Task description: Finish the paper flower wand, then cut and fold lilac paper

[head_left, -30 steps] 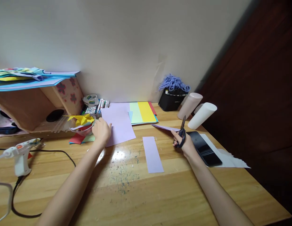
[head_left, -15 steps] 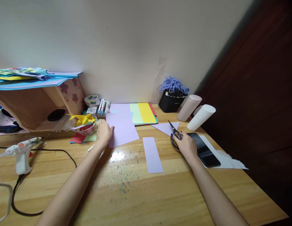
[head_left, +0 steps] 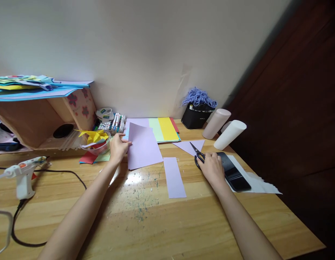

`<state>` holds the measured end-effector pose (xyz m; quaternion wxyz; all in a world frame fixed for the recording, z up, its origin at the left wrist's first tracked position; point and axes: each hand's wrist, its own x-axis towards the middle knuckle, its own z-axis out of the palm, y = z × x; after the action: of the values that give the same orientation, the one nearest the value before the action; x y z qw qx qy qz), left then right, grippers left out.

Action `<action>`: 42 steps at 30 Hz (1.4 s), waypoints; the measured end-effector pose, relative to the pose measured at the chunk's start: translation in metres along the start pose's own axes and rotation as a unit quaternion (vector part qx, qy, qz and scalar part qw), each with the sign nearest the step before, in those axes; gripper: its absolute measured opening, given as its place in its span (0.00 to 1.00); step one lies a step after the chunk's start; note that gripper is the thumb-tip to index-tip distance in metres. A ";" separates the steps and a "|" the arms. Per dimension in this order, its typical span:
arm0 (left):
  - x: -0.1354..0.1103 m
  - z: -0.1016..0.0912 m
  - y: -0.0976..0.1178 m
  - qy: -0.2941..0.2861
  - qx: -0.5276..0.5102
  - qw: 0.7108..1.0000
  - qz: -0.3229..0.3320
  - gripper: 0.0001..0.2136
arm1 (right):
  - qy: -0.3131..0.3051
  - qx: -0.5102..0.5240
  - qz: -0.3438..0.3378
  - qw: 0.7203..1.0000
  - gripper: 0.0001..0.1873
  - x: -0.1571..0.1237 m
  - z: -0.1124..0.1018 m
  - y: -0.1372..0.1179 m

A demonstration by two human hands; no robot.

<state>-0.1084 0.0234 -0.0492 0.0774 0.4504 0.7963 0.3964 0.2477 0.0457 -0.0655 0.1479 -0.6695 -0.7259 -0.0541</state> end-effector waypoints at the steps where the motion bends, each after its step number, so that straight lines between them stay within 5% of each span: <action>1: -0.001 0.000 0.001 0.001 -0.007 1.000 0.007 0.21 | -0.016 0.033 -0.039 0.999 0.16 -0.002 -0.004 -0.004; 5: -0.003 -0.003 0.006 0.016 -0.007 0.999 0.035 0.17 | -0.175 0.194 -0.239 0.935 0.21 -0.019 -0.019 -0.022; 9: -0.003 -0.004 0.006 0.019 0.004 0.999 0.041 0.13 | -0.241 0.205 -0.279 0.906 0.33 -0.031 -0.015 -0.034; 17: -0.002 -0.001 0.002 0.021 0.036 0.995 0.095 0.13 | -0.177 0.194 -0.299 0.917 0.33 -0.007 0.013 -0.035; 32: -0.002 0.001 -0.001 0.014 0.133 0.979 0.153 0.18 | -0.067 0.302 -0.235 0.921 0.22 -0.004 0.009 -0.026; 42: -0.007 0.003 0.002 0.027 0.157 0.978 0.135 0.16 | -0.059 0.314 -0.224 0.921 0.21 -0.006 0.010 -0.028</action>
<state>-0.1018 0.0199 -0.0515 -0.0702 0.5496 0.7820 0.2855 0.2191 0.0405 -0.0737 0.2912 -0.4109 -0.8439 0.1848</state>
